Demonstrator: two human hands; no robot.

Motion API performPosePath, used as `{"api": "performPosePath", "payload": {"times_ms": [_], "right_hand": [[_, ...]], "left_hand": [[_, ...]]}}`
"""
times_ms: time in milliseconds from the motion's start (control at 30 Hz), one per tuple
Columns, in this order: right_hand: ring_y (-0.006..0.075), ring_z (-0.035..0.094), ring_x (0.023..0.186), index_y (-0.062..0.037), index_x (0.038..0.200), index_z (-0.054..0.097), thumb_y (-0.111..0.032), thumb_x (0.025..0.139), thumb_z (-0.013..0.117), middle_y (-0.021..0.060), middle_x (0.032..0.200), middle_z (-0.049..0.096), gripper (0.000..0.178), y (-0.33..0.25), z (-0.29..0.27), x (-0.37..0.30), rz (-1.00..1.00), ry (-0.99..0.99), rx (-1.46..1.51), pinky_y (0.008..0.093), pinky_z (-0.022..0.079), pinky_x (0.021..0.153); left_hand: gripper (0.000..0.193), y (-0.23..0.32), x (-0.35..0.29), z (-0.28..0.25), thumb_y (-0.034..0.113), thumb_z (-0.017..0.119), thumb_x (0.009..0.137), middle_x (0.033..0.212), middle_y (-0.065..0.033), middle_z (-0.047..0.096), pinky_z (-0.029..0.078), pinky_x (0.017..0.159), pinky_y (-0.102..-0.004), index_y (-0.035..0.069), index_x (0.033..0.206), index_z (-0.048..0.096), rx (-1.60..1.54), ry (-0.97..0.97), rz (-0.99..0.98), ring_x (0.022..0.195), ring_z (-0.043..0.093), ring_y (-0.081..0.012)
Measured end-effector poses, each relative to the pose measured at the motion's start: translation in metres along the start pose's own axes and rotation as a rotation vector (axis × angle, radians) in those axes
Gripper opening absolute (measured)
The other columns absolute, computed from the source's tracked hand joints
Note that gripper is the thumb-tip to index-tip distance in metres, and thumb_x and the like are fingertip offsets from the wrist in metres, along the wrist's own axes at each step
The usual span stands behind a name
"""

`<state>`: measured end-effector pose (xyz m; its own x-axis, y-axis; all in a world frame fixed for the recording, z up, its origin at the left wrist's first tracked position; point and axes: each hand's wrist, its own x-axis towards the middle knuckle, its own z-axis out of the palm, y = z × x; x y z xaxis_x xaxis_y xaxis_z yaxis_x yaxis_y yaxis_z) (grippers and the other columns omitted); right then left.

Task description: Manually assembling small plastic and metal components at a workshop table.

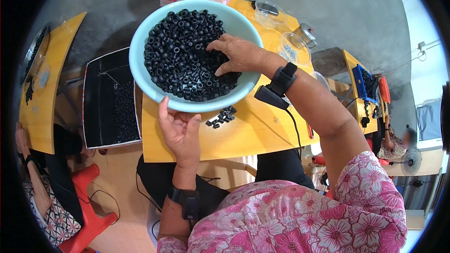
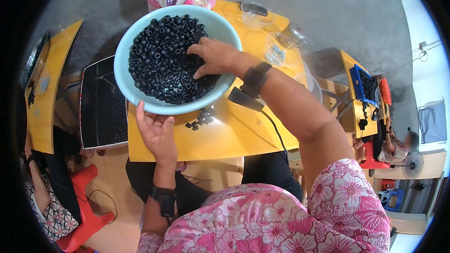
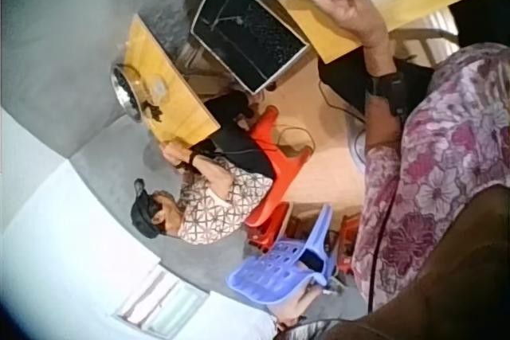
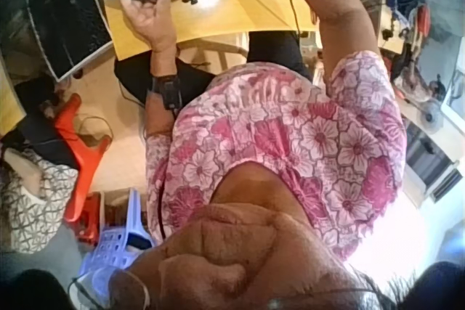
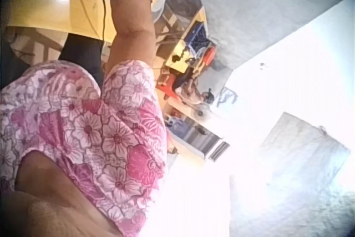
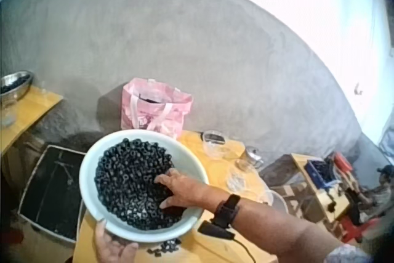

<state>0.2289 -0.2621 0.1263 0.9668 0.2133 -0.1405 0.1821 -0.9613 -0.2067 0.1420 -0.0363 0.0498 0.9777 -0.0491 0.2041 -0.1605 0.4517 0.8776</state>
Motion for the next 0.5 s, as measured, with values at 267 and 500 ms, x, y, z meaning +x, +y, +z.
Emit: {"api": "performPosePath", "payload": {"times_ms": [267,500], "right_hand": [[0.0334,0.055,0.100,-0.0130,0.114,0.055,-0.040,0.077,0.070,0.0161,0.104,0.053,0.048,-0.023,0.004,-0.006,-0.083,-0.238,0.077,0.0399,0.042,0.089],[0.0350,0.058,0.093,-0.0096,0.105,0.059,-0.038,0.082,0.063,0.0176,0.095,0.057,0.037,-0.040,0.014,-0.003,-0.081,-0.273,0.042,0.0409,0.045,0.083]], "left_hand": [[0.075,-0.008,0.006,-0.002,-0.008,0.066,0.077,0.105,-0.0058,0.047,0.046,0.076,-0.0238,0.008,0.139,0.026,0.042,-0.025,0.068,0.090,0.052,-0.0126],[0.075,-0.003,0.006,0.002,-0.008,0.066,0.077,0.104,-0.0062,0.049,0.047,0.074,-0.0227,0.009,0.138,0.026,0.049,-0.027,0.050,0.088,0.054,-0.0117]]}}
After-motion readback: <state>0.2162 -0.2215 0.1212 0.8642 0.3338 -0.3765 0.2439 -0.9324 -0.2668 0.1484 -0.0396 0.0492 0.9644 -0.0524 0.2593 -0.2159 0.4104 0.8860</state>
